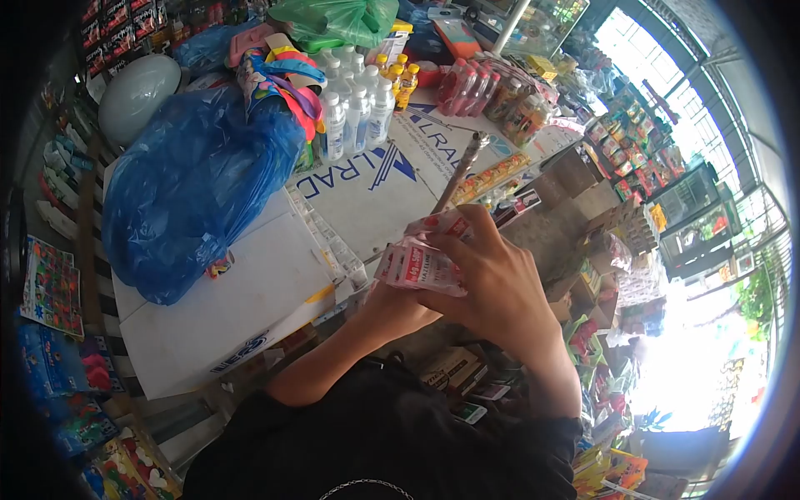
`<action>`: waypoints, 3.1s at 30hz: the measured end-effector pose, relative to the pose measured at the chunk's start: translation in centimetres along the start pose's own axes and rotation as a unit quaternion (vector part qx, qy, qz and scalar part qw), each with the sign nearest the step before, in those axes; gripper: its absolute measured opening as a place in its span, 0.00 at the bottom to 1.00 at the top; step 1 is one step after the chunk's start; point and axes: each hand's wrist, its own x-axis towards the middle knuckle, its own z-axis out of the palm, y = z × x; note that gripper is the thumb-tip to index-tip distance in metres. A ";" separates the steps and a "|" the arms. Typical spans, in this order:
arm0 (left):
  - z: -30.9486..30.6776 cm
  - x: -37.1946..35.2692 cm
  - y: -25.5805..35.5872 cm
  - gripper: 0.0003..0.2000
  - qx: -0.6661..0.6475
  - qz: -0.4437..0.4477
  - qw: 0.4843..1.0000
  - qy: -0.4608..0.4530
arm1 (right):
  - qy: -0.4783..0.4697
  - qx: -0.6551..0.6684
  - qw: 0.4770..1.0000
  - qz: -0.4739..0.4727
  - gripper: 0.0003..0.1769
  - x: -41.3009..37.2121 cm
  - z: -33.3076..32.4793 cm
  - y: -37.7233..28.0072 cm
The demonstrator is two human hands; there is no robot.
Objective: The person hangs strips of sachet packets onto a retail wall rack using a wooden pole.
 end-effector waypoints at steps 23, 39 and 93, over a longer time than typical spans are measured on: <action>-2.7 -1.2 2.3 0.32 -0.548 -0.220 0.807 0.023 | 0.364 0.390 0.831 0.154 0.54 -2.7 1.2 4.5; -1.6 -0.6 2.5 0.36 -0.553 -0.189 0.811 -0.005 | 0.282 0.439 0.843 0.128 0.50 -3.1 -0.6 3.7; -2.2 -1.6 -2.5 0.18 -0.463 -0.356 0.805 0.101 | 0.251 0.447 0.837 0.192 0.20 -3.6 0.0 4.5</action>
